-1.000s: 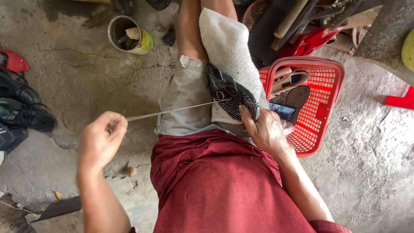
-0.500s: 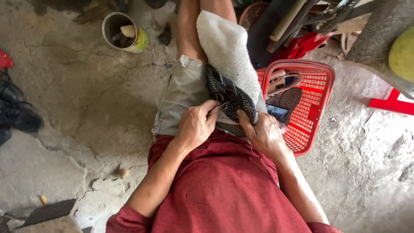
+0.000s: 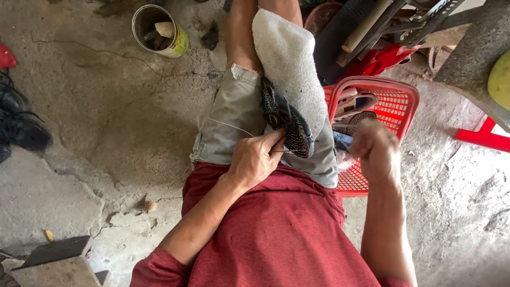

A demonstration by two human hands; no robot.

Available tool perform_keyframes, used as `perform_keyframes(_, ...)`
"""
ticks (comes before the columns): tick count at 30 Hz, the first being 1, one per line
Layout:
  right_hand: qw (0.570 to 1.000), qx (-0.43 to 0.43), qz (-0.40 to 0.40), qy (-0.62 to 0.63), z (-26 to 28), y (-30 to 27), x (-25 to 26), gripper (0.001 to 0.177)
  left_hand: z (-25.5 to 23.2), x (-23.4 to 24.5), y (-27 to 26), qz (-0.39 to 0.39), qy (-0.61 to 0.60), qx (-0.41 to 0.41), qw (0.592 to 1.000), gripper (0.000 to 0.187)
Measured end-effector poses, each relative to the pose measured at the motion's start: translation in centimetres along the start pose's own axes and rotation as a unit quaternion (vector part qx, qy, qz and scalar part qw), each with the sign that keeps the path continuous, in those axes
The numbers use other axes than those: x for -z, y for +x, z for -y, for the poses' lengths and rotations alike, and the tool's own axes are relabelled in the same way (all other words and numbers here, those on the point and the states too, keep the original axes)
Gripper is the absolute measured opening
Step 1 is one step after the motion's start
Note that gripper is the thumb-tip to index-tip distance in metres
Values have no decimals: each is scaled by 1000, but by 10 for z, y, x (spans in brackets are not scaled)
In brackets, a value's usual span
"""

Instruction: The person sits on the floor and sews a black sandal using a needle and white thread. They pull the thread through the sole repeatedly and use a small tool to assist with the stitching process.

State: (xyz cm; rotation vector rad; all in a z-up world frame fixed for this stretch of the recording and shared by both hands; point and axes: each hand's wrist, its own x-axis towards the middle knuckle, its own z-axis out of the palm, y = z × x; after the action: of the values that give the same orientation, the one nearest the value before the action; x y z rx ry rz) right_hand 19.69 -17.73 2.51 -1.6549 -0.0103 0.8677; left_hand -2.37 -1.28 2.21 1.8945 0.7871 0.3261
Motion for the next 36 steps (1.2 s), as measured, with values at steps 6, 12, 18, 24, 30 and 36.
perform_keyframes(6, 954, 28, 0, 298, -7, 17, -2, 23, 3, -3, -3, -16, 17, -15, 1000, 4)
perform_keyframes(12, 982, 40, 131, 132, 15, -8, -38, 56, 1, -3, -2, -11, 8, -20, 1000, 5)
perform_keyframes(18, 872, 88, 324, -357, 41, -26, -66, 89, -3, 4, 3, 20, -43, 13, 999, 6)
perform_keyframes(24, 868, 46, 336, -362, 4, -12, -36, 60, 5, -1, 6, 36, -49, 15, 998, 6)
perform_keyframes(30, 898, -1, 302, -320, -9, -11, -23, 59, 5, -12, 7, 7, -6, 7, 1000, 6)
perform_keyframes(36, 905, 47, 277, -319, -21, -9, -16, 45, 6, -17, 7, -6, 19, -5, 1000, 5)
